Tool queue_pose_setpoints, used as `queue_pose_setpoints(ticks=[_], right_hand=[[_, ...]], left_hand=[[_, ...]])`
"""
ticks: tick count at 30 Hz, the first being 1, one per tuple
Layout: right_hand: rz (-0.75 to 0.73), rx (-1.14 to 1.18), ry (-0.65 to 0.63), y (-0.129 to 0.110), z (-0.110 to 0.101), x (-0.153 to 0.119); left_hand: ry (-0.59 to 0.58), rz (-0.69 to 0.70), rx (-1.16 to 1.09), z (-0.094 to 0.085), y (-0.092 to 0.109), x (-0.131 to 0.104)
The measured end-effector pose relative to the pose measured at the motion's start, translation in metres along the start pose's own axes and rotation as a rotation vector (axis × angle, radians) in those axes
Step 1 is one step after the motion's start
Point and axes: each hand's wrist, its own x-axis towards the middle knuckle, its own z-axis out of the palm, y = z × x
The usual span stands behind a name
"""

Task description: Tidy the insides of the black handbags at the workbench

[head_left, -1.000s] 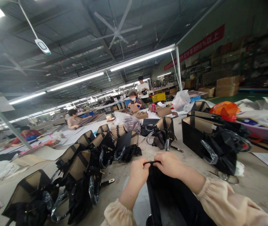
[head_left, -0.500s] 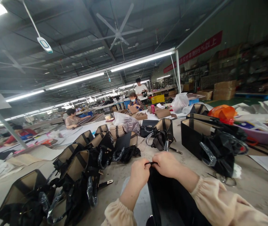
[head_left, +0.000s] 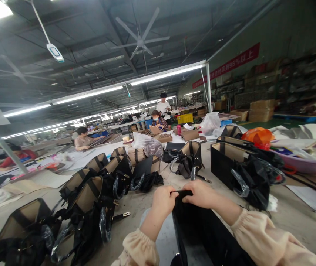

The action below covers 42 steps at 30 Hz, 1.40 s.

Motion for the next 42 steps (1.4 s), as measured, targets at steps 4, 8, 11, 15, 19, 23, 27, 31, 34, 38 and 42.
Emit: queue_pose_setpoints(ticks=[4,8,11,15,19,23,27,31,34,38,42], right_hand=[[-0.016,-0.021,0.022,-0.004,-0.002,0.0],[-0.023,-0.086,0.045,-0.012,-0.005,0.003],[-0.024,-0.106,0.047,-0.019,-0.006,0.005],[0.012,-0.075,0.04,-0.022,-0.005,0.009],[0.045,0.045,-0.017,-0.01,-0.005,0.003],[0.098,0.185,-0.022,0.008,-0.006,-0.02],[0.179,0.413,-0.019,0.02,-0.002,-0.046],[0.169,0.677,0.012,0.028,0.004,-0.062],[0.133,0.857,0.054,0.035,0.009,-0.072],[0.074,1.127,0.063,0.042,0.02,-0.08],[0.067,1.258,0.091,0.05,0.035,-0.079]], left_hand=[[-0.007,0.014,0.037,0.002,0.0,0.0],[-0.012,0.017,0.071,0.002,0.0,0.0],[-0.027,0.04,0.066,-0.001,-0.003,0.001],[-0.084,0.148,-0.013,-0.007,-0.007,0.003],[-0.106,0.111,0.02,-0.008,-0.004,0.005],[-0.111,0.085,0.025,-0.007,0.001,0.004],[-0.133,0.143,-0.032,-0.006,0.007,0.004],[-0.153,0.249,-0.063,-0.004,0.016,0.006],[-0.143,0.234,0.006,-0.002,0.02,0.009],[-0.131,0.184,0.053,0.0,0.017,0.011],[-0.125,0.201,0.065,0.003,0.017,0.013]])
